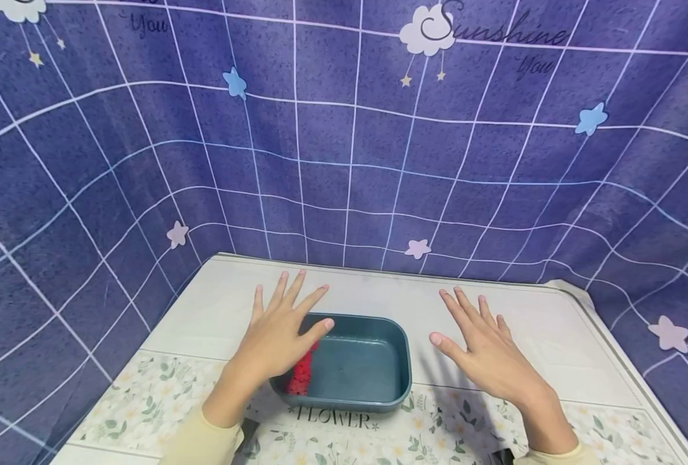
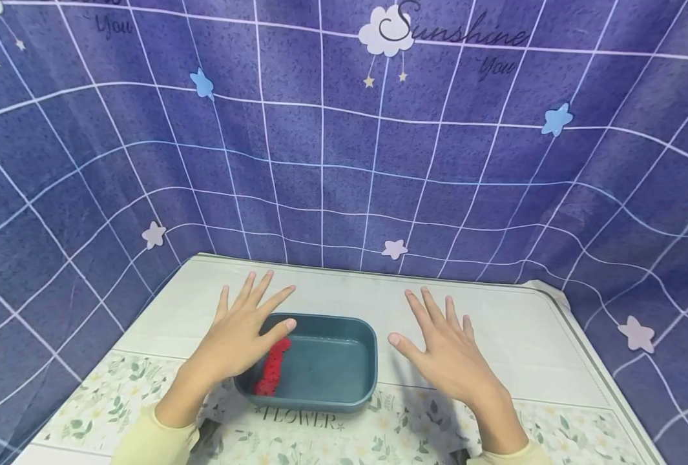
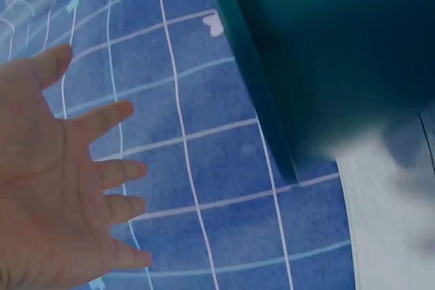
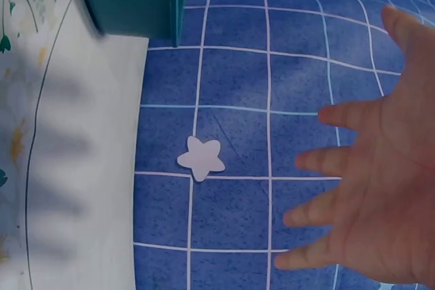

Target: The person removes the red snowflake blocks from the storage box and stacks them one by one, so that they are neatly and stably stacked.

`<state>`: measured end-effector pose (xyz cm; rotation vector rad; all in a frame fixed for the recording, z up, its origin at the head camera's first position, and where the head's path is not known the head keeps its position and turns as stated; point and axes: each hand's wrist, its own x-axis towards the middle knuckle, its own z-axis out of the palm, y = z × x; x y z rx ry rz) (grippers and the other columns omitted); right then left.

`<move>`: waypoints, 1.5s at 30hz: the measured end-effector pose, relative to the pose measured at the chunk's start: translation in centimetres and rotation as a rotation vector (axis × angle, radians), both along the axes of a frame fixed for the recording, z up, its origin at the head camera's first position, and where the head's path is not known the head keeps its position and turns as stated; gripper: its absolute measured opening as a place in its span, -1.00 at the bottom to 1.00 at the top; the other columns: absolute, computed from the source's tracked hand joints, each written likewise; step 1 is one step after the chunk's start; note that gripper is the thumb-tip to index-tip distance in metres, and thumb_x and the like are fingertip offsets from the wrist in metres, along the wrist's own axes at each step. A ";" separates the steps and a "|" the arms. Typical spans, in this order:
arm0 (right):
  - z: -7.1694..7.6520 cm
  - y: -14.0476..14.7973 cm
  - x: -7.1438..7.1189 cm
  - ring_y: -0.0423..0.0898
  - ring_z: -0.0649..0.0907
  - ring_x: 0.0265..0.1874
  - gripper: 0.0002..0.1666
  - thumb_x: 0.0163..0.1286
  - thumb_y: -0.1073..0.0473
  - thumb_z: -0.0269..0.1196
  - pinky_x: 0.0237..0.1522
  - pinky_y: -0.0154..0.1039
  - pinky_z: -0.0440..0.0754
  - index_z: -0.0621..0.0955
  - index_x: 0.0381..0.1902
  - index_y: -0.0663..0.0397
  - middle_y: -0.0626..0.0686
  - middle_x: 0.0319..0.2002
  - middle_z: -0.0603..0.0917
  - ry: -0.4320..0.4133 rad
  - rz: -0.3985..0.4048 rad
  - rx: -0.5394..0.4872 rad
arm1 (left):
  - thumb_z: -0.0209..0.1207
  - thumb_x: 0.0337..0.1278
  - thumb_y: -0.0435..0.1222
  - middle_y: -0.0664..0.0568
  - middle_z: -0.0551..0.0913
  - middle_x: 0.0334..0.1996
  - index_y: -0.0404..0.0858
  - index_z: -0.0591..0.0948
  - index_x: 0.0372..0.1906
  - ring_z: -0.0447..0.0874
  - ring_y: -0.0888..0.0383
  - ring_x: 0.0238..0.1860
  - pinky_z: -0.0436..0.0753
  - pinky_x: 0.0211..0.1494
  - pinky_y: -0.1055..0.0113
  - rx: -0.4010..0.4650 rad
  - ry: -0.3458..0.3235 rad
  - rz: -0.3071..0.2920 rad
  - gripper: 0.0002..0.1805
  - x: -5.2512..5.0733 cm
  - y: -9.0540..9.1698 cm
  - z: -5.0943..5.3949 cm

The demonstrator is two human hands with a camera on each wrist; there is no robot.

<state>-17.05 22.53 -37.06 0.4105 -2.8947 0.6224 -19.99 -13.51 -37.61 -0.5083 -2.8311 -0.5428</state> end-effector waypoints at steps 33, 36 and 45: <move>-0.8 -3.3 -2.9 0.10 0.41 0.47 -0.37 0.64 0.03 0.10 0.32 0.26 0.48 0.25 0.58 -0.28 -0.04 0.54 0.35 0.016 0.325 -0.405 | 0.34 0.27 -0.30 -0.25 0.65 0.27 -0.28 0.59 0.28 0.70 -0.34 0.18 0.71 0.20 -0.15 0.294 -0.370 -0.216 -0.51 -0.9 -8.9 -3.7; -1.1 -4.1 -3.1 0.07 0.45 0.44 -0.38 0.64 0.04 0.11 0.28 0.20 0.54 0.27 0.56 -0.28 -0.04 0.52 0.38 0.001 0.353 -0.435 | 0.35 0.26 -0.32 -0.22 0.67 0.25 -0.28 0.60 0.26 0.71 -0.30 0.17 0.72 0.21 -0.12 0.280 -0.378 -0.215 -0.53 -1.0 -9.0 -3.7; -2.4 -7.3 -3.9 0.25 0.57 0.32 -0.48 0.63 0.12 0.12 0.18 -0.23 0.67 0.37 0.48 -0.09 0.13 0.41 0.49 -0.182 0.447 -0.663 | 0.32 0.31 -0.32 -0.29 0.63 0.27 -0.32 0.57 0.27 0.70 -0.21 0.22 0.76 0.16 0.25 0.390 -0.481 -0.282 -0.53 -1.5 -9.9 -4.7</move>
